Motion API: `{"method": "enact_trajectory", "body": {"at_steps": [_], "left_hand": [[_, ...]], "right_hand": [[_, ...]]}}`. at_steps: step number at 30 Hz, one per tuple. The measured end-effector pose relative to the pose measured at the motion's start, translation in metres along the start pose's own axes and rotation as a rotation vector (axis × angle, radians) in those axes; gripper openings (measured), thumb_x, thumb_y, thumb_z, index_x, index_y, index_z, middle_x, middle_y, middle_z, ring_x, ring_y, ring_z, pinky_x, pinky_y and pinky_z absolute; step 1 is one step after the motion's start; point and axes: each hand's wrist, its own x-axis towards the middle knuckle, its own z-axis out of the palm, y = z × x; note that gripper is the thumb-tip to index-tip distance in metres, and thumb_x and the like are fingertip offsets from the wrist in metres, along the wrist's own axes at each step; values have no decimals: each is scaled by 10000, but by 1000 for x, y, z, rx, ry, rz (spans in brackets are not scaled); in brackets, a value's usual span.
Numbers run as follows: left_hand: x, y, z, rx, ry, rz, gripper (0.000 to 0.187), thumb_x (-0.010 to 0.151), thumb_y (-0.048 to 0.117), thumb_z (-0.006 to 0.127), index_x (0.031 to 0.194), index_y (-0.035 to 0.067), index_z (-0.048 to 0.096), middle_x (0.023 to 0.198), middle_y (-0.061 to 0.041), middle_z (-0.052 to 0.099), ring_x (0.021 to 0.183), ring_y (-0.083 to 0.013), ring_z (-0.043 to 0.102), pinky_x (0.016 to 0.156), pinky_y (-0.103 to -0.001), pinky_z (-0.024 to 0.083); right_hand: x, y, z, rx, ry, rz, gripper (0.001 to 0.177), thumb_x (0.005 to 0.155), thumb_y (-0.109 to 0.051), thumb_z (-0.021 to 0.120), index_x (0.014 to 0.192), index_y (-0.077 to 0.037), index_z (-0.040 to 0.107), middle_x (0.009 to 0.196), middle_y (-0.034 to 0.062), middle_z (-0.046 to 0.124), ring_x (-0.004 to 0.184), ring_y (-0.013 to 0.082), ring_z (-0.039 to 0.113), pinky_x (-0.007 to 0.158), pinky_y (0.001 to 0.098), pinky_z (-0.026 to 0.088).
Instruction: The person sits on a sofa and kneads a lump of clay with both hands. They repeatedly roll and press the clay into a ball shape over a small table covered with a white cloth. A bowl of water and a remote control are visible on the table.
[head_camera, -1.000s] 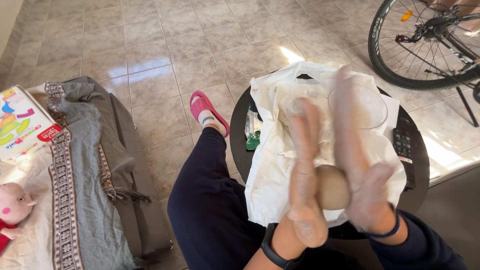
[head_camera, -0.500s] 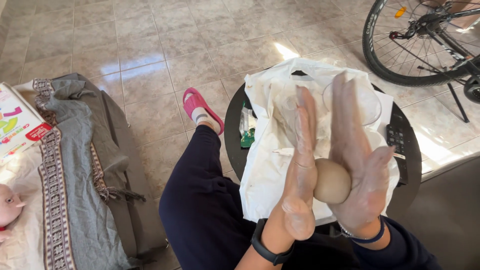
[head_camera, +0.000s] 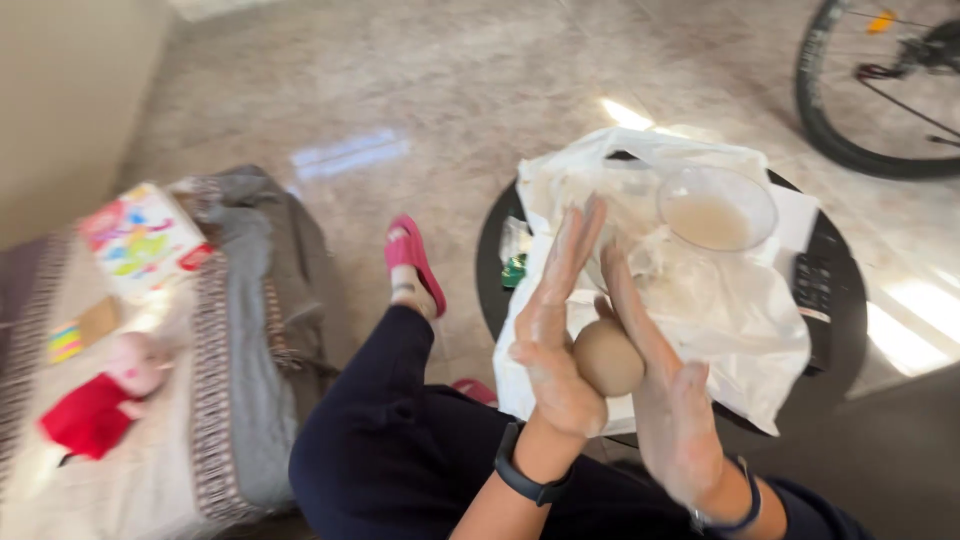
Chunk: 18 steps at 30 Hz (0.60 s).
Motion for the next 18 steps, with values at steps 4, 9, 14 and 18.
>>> {"method": "enact_trajectory", "body": {"at_steps": [4, 9, 14, 18], "left_hand": [[-2, 7, 4, -53, 28, 18, 985, 1107, 753, 117, 1631, -57, 320, 1603, -277, 489, 1576, -366, 425, 1374, -444, 232], [-31, -7, 16, 20, -50, 80, 858, 1133, 620, 146, 1588, -90, 306, 1645, -291, 403, 1572, -409, 423, 1333, -467, 290], [-45, -37, 7, -171, 31, -87, 963, 1133, 675, 133, 1590, -136, 381, 1658, -330, 447, 1590, -450, 439, 1351, -477, 316], [6, -33, -42, -188, 90, -196, 1026, 1015, 768, 97, 1643, -44, 91, 1749, -290, 175, 1634, -445, 240, 1339, -479, 198]], "right_hand": [[-11, 18, 1, 122, 34, -33, 980, 1058, -697, 154, 1606, 115, 205, 1779, 237, 125, 1686, 335, 73, 1337, 448, 43], [22, 8, -3, 6, 260, -101, 911, 1081, -610, 117, 1621, 118, 204, 1762, 253, 190, 1668, 354, 146, 1338, 459, 75], [58, 3, -3, -160, 301, -187, 891, 1097, -611, 127, 1639, 93, 65, 1788, 206, 17, 1693, 307, -29, 1364, 420, -20], [67, 26, 15, -414, -95, 38, 819, 1103, -566, 159, 1650, 43, 128, 1777, 214, 147, 1668, 344, 140, 1336, 427, 85]]}}
